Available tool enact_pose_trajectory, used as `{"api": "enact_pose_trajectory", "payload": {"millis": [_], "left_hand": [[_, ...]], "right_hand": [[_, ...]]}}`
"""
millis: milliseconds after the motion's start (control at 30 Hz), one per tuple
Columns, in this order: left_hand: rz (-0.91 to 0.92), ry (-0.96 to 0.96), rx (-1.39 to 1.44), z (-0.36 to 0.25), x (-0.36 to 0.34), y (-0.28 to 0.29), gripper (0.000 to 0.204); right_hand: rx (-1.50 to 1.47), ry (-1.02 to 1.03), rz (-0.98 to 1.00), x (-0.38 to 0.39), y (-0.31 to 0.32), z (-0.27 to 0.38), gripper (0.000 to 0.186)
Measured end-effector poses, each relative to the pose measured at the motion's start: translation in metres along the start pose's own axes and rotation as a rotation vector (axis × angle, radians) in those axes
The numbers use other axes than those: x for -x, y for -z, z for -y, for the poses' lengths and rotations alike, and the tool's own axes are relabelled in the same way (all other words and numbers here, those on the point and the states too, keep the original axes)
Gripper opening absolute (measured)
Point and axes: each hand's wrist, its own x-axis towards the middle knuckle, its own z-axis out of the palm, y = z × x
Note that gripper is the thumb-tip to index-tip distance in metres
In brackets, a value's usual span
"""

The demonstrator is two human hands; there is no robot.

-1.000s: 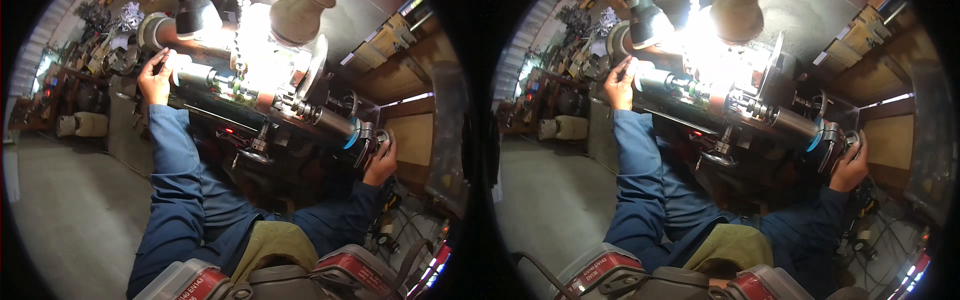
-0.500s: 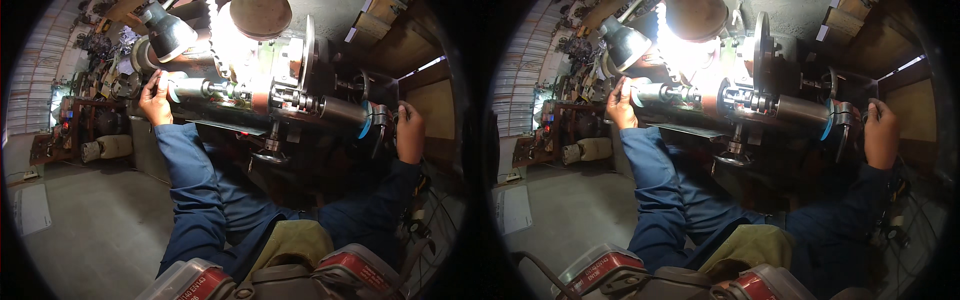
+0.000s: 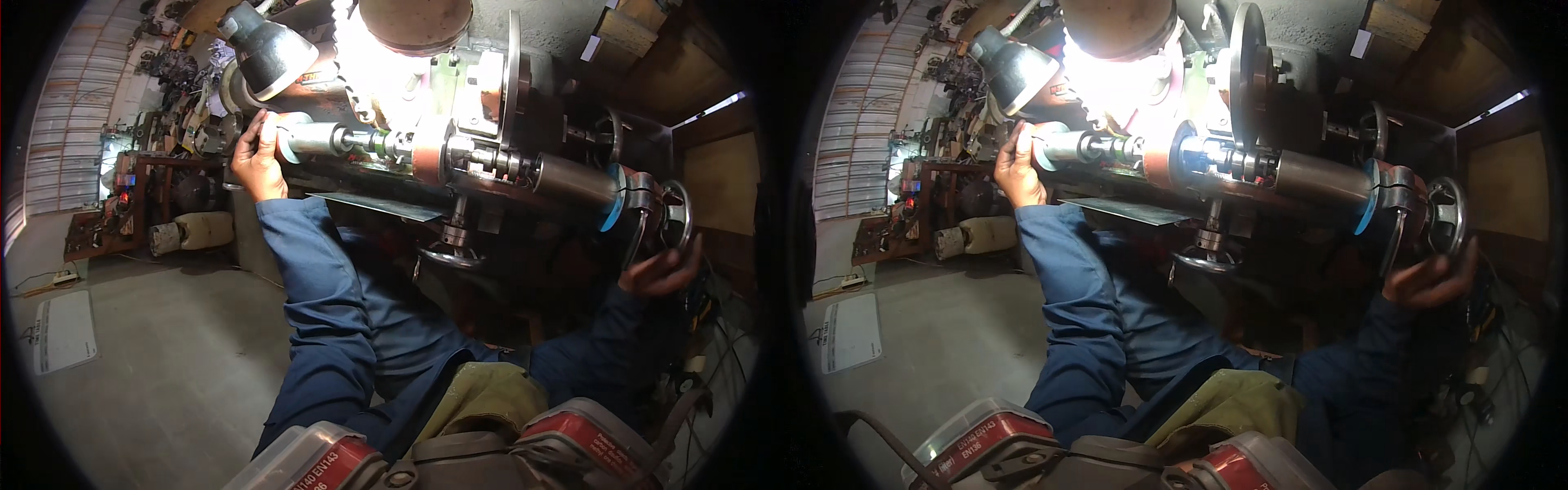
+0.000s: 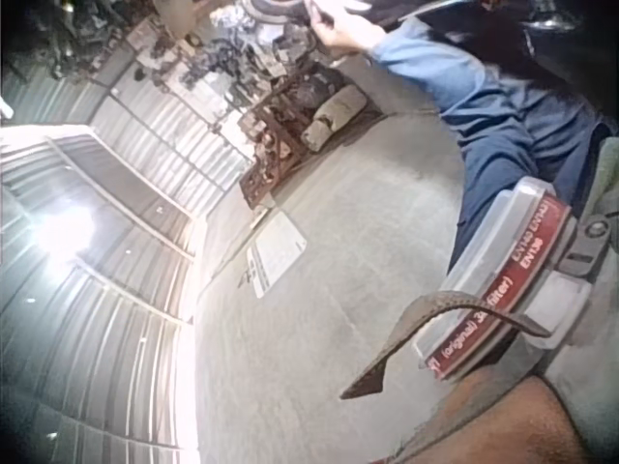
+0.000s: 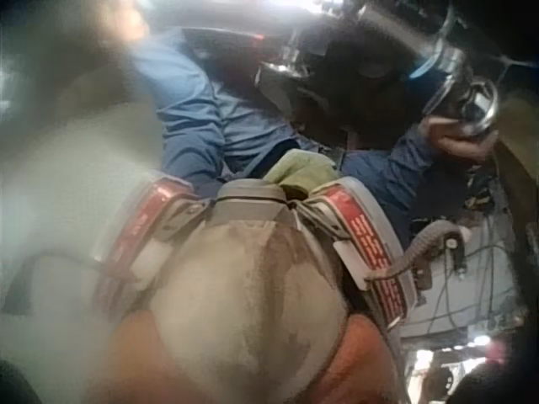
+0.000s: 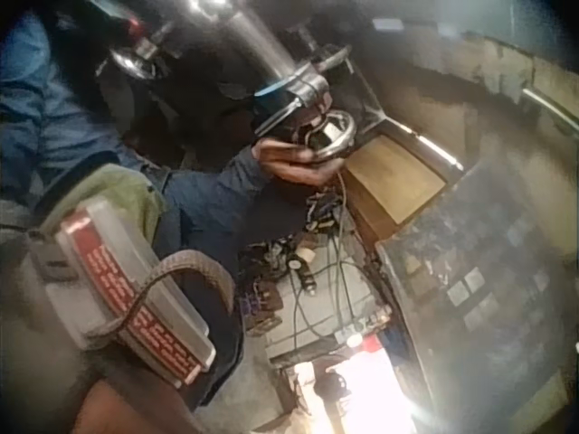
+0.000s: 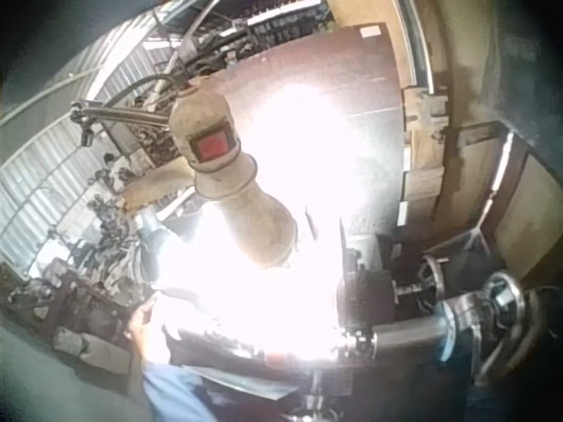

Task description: The person operates a precision machine to grind a metal part, rotating the workpiece against the wheel and using a digital caliper to check the diameter.

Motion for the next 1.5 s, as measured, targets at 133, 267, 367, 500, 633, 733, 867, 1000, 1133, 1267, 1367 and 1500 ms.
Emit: {"api": "enact_pose_trajectory", "payload": {"millis": [133,267,367,500,633,733,867,1000,1133,1267,1367,1500], "left_hand": [[0.003,-0.001,-0.025,0.000,0.000,0.000,0.020],[-0.007,0.025,-0.006,0.000,0.000,-0.002,0.018],[-0.029,0.047,-0.032,-0.003,0.001,-0.004,0.019],[-0.026,0.039,-0.039,-0.006,0.003,-0.007,0.020],[-0.032,0.043,-0.037,-0.006,0.003,-0.008,0.021],[-0.030,0.050,-0.028,-0.004,0.003,-0.006,0.021],[-0.049,0.096,-0.038,-0.002,0.002,-0.003,0.021],[-0.022,0.065,-0.020,-0.002,0.002,-0.003,0.022],[-0.026,0.075,-0.010,-0.003,0.003,-0.003,0.022],[-0.052,0.078,-0.039,-0.001,0.002,-0.003,0.021],[-0.023,0.001,-0.092,0.001,0.001,-0.003,0.029],[-0.029,0.034,-0.068,0.000,0.001,-0.003,0.025]], "right_hand": [[0.208,0.291,-0.117,0.009,-0.018,-0.013,0.050],[0.012,-0.112,0.190,-0.012,0.000,0.003,0.038],[-0.078,-0.209,0.307,-0.030,0.003,0.019,0.036],[-0.089,-0.231,0.391,-0.047,-0.001,0.025,0.033],[-0.081,-0.273,0.462,-0.055,-0.001,0.019,0.031],[-0.035,-0.294,0.541,-0.061,0.001,0.015,0.031],[0.011,-0.340,0.635,-0.072,-0.002,0.013,0.031],[0.083,-0.419,0.765,-0.083,-0.004,0.011,0.031],[0.056,-0.359,0.708,-0.079,-0.003,0.011,0.030],[-0.065,-0.354,0.502,-0.058,-0.001,0.014,0.030],[-0.137,-0.282,0.396,-0.043,0.000,0.015,0.032],[-0.111,0.009,0.212,-0.028,-0.004,0.013,0.036]]}}
